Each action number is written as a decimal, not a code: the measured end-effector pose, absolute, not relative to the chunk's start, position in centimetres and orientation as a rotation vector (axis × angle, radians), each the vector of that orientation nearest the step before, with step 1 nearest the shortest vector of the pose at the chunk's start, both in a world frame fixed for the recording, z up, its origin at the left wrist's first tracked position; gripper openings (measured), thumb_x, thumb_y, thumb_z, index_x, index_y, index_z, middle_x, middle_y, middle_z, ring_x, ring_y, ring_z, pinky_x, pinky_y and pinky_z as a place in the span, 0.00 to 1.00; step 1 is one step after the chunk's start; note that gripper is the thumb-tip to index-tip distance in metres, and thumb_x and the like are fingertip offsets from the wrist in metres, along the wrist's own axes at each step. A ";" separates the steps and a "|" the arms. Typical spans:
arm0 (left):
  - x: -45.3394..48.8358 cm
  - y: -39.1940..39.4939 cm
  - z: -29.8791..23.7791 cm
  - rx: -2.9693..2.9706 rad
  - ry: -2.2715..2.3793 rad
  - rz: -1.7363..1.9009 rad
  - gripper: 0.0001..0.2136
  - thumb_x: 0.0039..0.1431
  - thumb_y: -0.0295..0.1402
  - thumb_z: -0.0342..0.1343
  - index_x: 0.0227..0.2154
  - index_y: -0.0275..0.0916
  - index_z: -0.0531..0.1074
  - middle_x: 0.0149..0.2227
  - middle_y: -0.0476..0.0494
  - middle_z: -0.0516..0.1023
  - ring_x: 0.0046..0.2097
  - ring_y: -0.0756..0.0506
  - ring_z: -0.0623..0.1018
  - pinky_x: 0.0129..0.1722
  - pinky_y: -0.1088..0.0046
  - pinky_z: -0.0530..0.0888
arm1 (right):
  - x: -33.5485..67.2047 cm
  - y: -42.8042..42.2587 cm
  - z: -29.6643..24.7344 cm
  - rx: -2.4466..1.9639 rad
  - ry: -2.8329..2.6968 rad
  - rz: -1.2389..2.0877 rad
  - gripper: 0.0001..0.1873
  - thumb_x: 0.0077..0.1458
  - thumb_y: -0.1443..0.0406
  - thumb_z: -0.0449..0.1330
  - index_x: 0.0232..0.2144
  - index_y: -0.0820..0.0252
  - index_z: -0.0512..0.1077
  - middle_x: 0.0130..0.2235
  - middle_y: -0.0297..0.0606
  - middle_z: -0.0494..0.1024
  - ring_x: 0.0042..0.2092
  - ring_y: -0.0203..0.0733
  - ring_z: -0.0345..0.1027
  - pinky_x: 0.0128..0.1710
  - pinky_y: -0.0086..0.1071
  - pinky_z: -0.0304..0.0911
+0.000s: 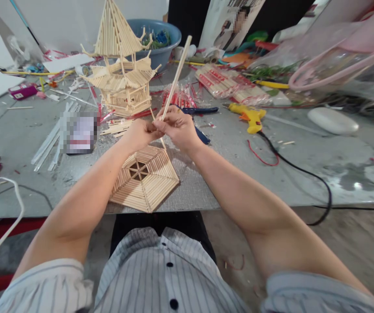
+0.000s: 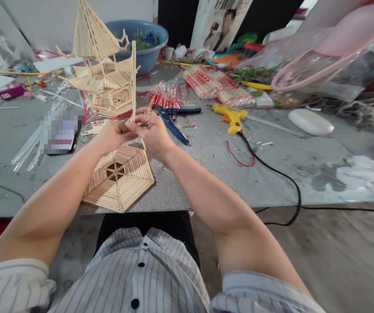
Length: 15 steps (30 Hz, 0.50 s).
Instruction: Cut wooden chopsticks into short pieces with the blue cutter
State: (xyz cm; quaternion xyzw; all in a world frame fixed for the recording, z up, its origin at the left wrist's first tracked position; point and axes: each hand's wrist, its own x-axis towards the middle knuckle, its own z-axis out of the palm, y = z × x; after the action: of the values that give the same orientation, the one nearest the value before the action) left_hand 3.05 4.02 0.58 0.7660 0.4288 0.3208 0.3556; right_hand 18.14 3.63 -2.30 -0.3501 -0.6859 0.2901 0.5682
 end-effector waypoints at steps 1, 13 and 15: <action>3.0 4.2 0.6 2.050 1.145 0.818 0.15 0.50 0.30 0.62 0.13 0.36 0.65 0.15 0.55 0.57 0.23 0.54 0.61 0.28 0.74 0.60 | 18.2 3.7 -2.3 -0.859 -1.632 0.641 0.14 0.52 0.53 0.64 0.24 0.56 0.76 0.35 0.36 0.74 0.42 0.38 0.68 0.42 0.33 0.66; 2.5 5.3 -1.0 2.144 1.423 0.559 0.10 0.48 0.36 0.59 0.18 0.34 0.74 0.15 0.56 0.54 0.23 0.54 0.60 0.26 0.74 0.56 | 18.2 3.8 -2.8 -1.220 -1.891 0.519 0.13 0.56 0.61 0.60 0.23 0.62 0.74 0.29 0.38 0.76 0.33 0.37 0.68 0.37 0.31 0.59; 2.4 5.5 -1.1 2.144 1.411 0.569 0.10 0.47 0.36 0.59 0.18 0.34 0.74 0.15 0.56 0.54 0.23 0.54 0.60 0.26 0.75 0.56 | 18.2 3.6 -2.7 -1.246 -1.905 0.504 0.14 0.57 0.60 0.60 0.24 0.62 0.73 0.30 0.38 0.77 0.34 0.38 0.68 0.36 0.31 0.59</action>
State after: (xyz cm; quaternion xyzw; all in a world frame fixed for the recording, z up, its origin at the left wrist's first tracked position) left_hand 2.40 5.48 -1.11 0.7889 0.5193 0.2094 0.2532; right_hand 18.22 3.63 -2.66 -0.4912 -0.7510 0.1985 0.3942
